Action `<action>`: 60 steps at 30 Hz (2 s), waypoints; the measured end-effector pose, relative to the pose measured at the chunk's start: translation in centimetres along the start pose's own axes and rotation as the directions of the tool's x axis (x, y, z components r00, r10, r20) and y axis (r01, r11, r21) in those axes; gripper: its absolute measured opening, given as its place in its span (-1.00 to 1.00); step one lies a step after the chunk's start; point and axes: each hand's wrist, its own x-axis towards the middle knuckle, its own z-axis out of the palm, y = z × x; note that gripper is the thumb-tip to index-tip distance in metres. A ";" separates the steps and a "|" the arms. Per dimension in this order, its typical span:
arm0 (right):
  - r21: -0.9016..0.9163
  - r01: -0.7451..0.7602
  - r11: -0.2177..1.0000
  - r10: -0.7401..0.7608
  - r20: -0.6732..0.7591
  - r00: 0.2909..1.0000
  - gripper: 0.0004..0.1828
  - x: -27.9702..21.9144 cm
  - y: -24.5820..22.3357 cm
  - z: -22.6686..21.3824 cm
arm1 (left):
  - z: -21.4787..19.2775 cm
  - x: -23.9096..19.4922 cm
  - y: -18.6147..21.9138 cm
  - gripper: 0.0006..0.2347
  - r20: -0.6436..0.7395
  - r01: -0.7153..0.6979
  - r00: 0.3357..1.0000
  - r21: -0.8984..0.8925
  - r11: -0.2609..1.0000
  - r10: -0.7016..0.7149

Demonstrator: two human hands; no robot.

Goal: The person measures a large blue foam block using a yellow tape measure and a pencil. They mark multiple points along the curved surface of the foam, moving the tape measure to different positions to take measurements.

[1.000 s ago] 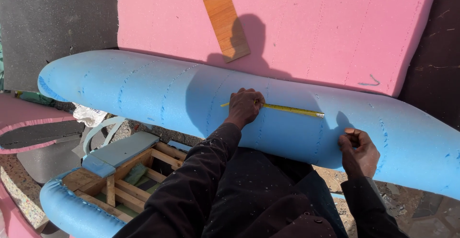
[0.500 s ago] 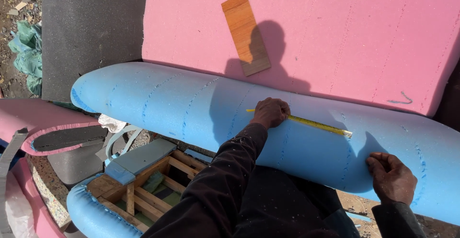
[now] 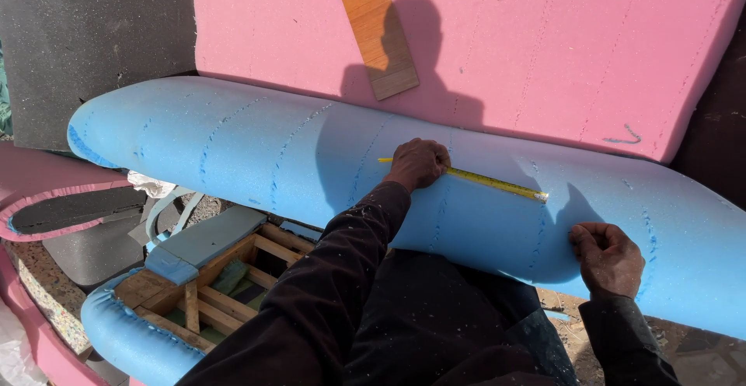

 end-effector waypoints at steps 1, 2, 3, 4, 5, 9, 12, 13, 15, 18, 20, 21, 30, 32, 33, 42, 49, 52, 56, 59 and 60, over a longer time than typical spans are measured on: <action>0.000 0.000 1.000 0.000 0.004 1.000 -0.79 -0.2 -0.7 0.0 | -0.1 -0.1 0.0 -0.72 0.000 0.004 1.000 0.000 1.000 -0.004; 0.031 -0.014 0.999 0.014 -0.005 1.000 -0.81 -0.4 -1.3 -0.1 | -0.3 -0.1 0.0 -0.73 -0.010 0.018 1.000 -0.023 1.000 -0.018; 0.059 -0.032 0.998 0.033 -0.014 0.999 -0.82 -0.7 -1.7 -0.4 | -0.1 -0.3 0.3 -0.73 -0.015 0.030 0.999 -0.050 0.998 -0.031; 0.056 -0.036 0.998 0.037 -0.013 0.999 -0.82 -0.7 -2.6 0.1 | -0.2 -0.2 -0.2 -0.73 -0.011 0.032 0.999 -0.051 0.998 -0.033; 0.110 -0.062 0.992 0.064 -0.022 0.998 -0.84 -0.7 -3.3 0.1 | 0.0 0.1 -0.2 -0.77 -0.016 0.037 0.999 -0.059 0.998 -0.038; 0.187 -0.160 0.969 0.172 -0.052 0.984 -0.87 -0.2 -6.5 0.3 | 0.1 0.4 0.4 -0.76 -0.009 0.074 0.997 -0.035 0.997 -0.075; 0.150 -0.075 0.986 0.083 -0.046 0.995 -0.88 1.9 -4.7 1.0 | -0.5 0.4 1.0 -0.79 0.053 0.163 0.985 -0.034 0.986 -0.162; 0.142 -0.088 0.986 0.095 -0.038 0.995 -0.88 2.1 -4.7 0.9 | -0.5 0.1 1.0 -0.79 0.068 0.172 0.983 -0.036 0.985 -0.169; 0.086 -0.040 0.996 0.039 0.017 0.999 -0.82 3.4 -5.2 0.8 | -1.1 0.6 1.3 -0.76 0.061 0.182 0.982 -0.023 0.983 -0.181; -0.005 0.020 1.000 -0.019 0.051 0.999 -0.80 4.5 -5.8 0.9 | 0.4 1.1 0.1 -0.81 0.029 0.144 0.989 -0.047 0.988 -0.143; -0.040 0.073 0.997 -0.070 0.082 0.994 -0.79 6.0 -5.0 1.5 | -0.5 1.3 0.7 -0.82 0.069 0.179 0.982 -0.044 0.983 -0.176; -0.071 0.123 0.990 -0.115 0.106 0.988 -0.77 6.5 -4.4 1.8 | -0.6 1.3 1.0 -0.84 0.112 0.205 0.974 -0.036 0.978 -0.199; -0.267 0.155 0.951 -0.125 0.126 0.984 -0.82 8.6 -2.8 2.6 | -0.8 1.8 1.2 -0.87 0.146 0.239 0.961 -0.003 0.971 -0.236; -0.263 0.146 0.954 -0.118 0.120 0.986 -0.81 8.5 -3.3 2.7 | -1.0 1.8 1.0 -0.87 0.152 0.229 0.962 -0.007 0.973 -0.225; -0.261 0.139 0.955 -0.112 0.117 0.987 -0.80 8.4 -3.4 2.4 | -0.8 1.8 1.1 -0.87 0.158 0.222 0.963 -0.015 0.975 -0.217; -0.223 0.303 0.926 -0.251 0.234 0.939 -0.84 9.8 -4.3 4.2 | 0.4 1.6 0.1 -0.93 0.028 0.183 0.983 -0.102 0.978 -0.181; -0.253 0.311 0.916 -0.253 0.237 0.938 -0.86 10.7 -4.1 5.3 | 0.3 1.5 0.1 -0.93 0.025 0.178 0.984 -0.116 0.977 -0.177; -0.284 0.299 0.911 -0.232 0.246 0.941 -0.86 10.7 -4.6 5.3 | 0.1 1.4 0.1 -0.93 0.014 0.181 0.983 -0.125 0.975 -0.181; -0.294 0.321 0.900 -0.239 0.282 0.929 -0.86 10.2 -5.1 4.6 | 0.1 1.3 0.0 -0.93 0.006 0.190 0.981 -0.147 0.971 -0.192; -0.267 0.325 0.907 -0.245 0.294 0.924 -0.86 7.8 -6.3 3.0 | 0.1 1.1 -0.1 -0.94 -0.013 0.197 0.979 -0.184 0.963 -0.203; -0.254 0.318 0.913 -0.240 0.295 0.925 -0.85 6.9 -6.7 2.5 | -0.1 1.1 -0.1 -0.96 -0.028 0.196 0.978 -0.195 0.961 -0.205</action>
